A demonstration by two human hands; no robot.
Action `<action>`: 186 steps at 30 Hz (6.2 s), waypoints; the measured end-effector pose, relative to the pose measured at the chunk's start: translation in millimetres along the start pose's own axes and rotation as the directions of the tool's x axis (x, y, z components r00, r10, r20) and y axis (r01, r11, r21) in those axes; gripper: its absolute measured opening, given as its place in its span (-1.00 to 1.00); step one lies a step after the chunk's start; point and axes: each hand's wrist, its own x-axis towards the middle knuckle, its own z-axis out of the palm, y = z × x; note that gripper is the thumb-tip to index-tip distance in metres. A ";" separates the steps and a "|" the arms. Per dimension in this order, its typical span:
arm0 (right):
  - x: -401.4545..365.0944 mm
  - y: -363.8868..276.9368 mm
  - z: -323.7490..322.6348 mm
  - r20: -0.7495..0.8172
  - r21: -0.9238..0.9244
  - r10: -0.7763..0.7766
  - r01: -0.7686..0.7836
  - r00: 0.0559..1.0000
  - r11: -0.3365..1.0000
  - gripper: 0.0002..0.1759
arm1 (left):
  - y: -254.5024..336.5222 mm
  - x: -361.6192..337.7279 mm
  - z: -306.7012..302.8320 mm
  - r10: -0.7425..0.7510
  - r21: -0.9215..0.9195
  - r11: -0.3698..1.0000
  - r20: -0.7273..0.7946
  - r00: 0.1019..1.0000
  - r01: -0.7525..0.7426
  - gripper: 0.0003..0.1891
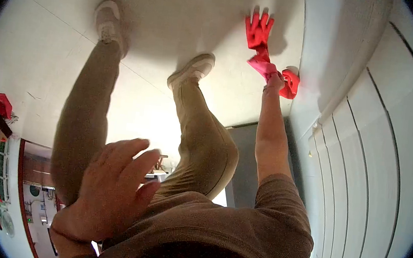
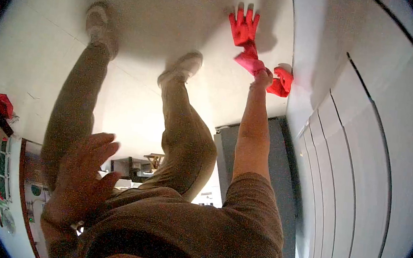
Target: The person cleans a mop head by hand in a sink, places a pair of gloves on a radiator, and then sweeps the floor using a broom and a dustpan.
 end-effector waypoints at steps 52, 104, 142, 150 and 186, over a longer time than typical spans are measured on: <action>-423.7 -249.0 -68.7 0.814 0.520 -0.164 0.825 -0.557 -0.222 -0.87 | -80.9 127.7 62.5 -0.406 -0.907 -0.063 -0.358 0.841 -0.416 -0.68; -728.6 -652.1 -212.1 0.664 0.536 -0.714 0.807 -0.222 0.247 -0.88 | 268.4 -296.5 -177.4 0.493 0.231 0.850 -0.665 0.560 -0.474 -0.16; -623.1 -730.7 -263.5 -0.131 0.022 -0.969 0.976 -0.211 -0.216 -0.71 | 500.2 -89.9 -269.5 0.887 0.708 0.450 -0.425 0.181 -0.545 -0.63; -694.9 -759.9 -289.6 -0.181 -0.047 -0.907 0.924 -0.381 -0.379 -0.76 | 487.1 -109.1 -266.8 0.864 0.809 0.455 -0.502 -0.036 -0.373 -0.51; -625.2 -836.2 -184.0 0.703 -0.294 -0.681 0.789 -0.205 -0.540 -0.70 | 432.1 -127.1 -295.5 0.383 0.224 0.911 -0.769 0.512 -0.345 -0.55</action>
